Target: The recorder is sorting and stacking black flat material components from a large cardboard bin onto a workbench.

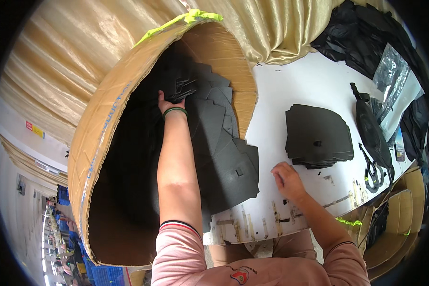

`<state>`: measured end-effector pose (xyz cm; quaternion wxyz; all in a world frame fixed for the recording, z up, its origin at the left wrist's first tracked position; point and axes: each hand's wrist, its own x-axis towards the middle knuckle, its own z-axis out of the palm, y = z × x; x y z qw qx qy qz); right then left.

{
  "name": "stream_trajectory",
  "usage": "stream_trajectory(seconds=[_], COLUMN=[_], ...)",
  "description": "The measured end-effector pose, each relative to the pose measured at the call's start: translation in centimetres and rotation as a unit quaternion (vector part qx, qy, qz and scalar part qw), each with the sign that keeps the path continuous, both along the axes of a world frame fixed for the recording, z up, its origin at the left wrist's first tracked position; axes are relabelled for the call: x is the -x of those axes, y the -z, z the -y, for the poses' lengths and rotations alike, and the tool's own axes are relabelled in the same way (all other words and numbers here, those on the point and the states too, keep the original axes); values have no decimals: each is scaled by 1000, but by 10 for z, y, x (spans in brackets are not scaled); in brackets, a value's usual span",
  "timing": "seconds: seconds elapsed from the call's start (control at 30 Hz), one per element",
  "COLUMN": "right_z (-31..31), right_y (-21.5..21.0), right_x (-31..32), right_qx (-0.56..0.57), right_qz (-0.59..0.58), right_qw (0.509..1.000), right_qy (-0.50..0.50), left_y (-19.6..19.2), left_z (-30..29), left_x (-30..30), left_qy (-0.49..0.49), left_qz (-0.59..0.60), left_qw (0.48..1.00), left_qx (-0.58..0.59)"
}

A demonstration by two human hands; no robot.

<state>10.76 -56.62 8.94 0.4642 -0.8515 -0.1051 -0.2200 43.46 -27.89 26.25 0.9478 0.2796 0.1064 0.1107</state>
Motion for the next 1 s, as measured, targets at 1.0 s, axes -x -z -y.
stream_trajectory(seconds=[1.0], right_z=[5], right_y=[4], right_x=[-2], right_qx=[-27], right_qz=[6], right_qw=[1000], right_qy=[-10], left_y=[10], left_z=[3], left_x=[27], left_qy=[27], left_qz=[75], left_qw=[995], left_qx=[52])
